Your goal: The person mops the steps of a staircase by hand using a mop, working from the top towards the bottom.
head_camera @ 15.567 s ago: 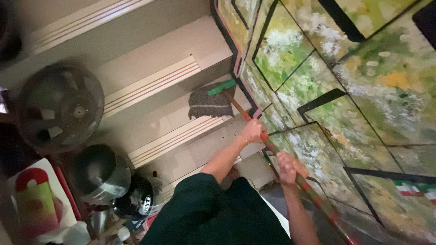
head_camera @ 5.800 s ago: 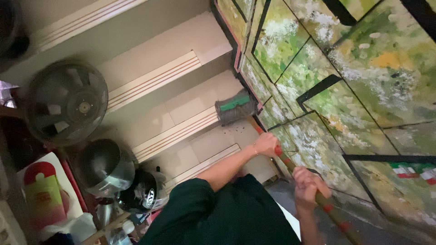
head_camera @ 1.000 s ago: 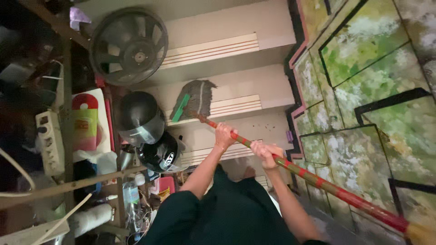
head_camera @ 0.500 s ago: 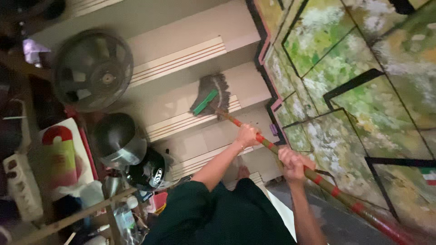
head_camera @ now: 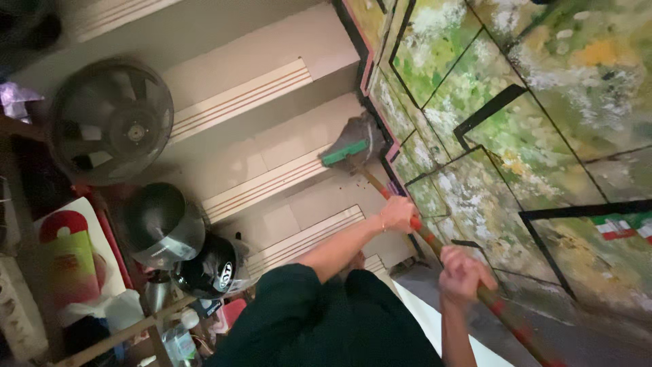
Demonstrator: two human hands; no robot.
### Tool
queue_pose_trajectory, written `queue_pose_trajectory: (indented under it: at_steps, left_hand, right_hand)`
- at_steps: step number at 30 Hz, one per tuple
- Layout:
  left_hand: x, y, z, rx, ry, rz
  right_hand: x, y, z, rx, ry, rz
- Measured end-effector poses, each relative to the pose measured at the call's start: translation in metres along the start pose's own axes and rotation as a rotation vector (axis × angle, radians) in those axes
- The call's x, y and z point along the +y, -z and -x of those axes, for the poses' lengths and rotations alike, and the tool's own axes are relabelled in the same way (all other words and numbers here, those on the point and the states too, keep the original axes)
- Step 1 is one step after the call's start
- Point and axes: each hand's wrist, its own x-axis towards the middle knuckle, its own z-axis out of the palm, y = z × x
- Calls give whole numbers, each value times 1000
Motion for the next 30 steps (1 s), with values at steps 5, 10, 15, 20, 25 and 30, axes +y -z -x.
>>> queue_pose_trajectory:
  at_steps: [5, 10, 15, 20, 25, 30]
  left_hand:
    - [52, 23, 20, -6, 6, -106]
    - [102, 61, 35, 111, -48, -25]
    - [135, 97, 52, 55, -45, -83]
    - [128, 119, 78, 201, -9, -198]
    - [11, 103, 124, 438, 73, -161]
    - [-93, 60, 180, 359, 248, -315]
  right_hand:
    - [-13, 38, 5, -170, -94, -237]
    - [-64, 31, 8, -379, 160, -120]
    - [-106, 19, 0, -541, 162, -218]
    - [-110, -21, -1, -460, 310, -90]
    - [-1, -64, 37, -434, 340, 243]
    - [78, -93, 100, -407, -216, -278]
